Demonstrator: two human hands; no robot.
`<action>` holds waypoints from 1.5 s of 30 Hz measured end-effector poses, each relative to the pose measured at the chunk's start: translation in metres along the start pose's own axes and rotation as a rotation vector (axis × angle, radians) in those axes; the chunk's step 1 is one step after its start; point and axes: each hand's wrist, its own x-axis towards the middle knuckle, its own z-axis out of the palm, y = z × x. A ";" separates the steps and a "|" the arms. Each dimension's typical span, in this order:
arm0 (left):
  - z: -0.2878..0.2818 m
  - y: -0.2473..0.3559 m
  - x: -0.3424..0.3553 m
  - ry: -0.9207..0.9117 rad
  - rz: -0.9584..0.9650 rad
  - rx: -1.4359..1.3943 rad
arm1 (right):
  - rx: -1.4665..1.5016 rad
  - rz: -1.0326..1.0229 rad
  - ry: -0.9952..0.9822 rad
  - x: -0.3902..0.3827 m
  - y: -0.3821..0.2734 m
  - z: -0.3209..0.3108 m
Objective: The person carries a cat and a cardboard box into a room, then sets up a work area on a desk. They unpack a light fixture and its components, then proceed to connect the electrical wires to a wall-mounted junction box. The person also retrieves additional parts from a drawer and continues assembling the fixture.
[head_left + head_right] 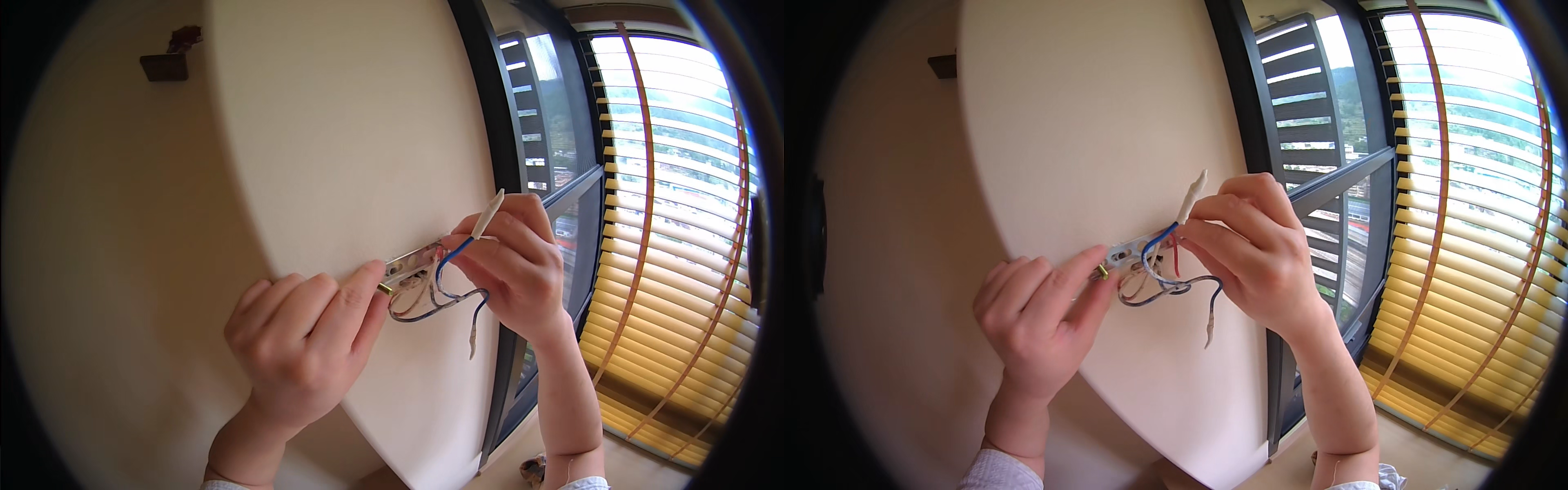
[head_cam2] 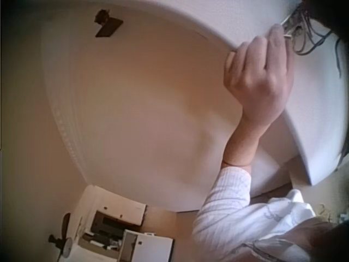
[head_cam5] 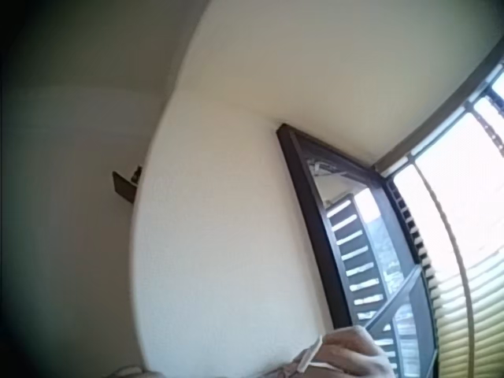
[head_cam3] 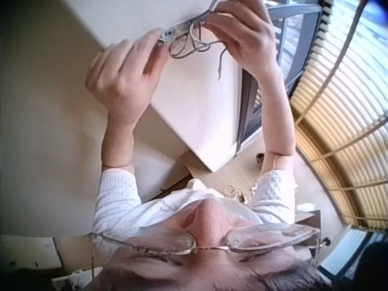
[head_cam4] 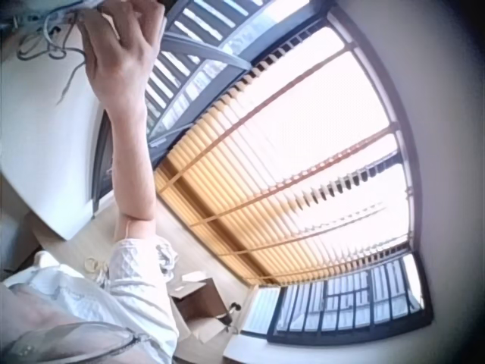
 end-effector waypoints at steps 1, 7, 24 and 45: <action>0.000 0.000 0.000 -0.002 -0.001 0.000 | 0.008 0.007 -0.005 0.001 0.000 -0.001; -0.001 -0.001 0.000 -0.006 0.001 0.001 | 0.004 -0.003 -0.020 0.007 0.001 -0.005; -0.001 0.001 -0.001 -0.002 -0.009 -0.008 | 0.004 0.013 -0.035 0.008 0.001 -0.005; -0.001 0.004 0.001 0.004 -0.021 -0.017 | 0.006 0.044 -0.074 0.011 -0.003 -0.012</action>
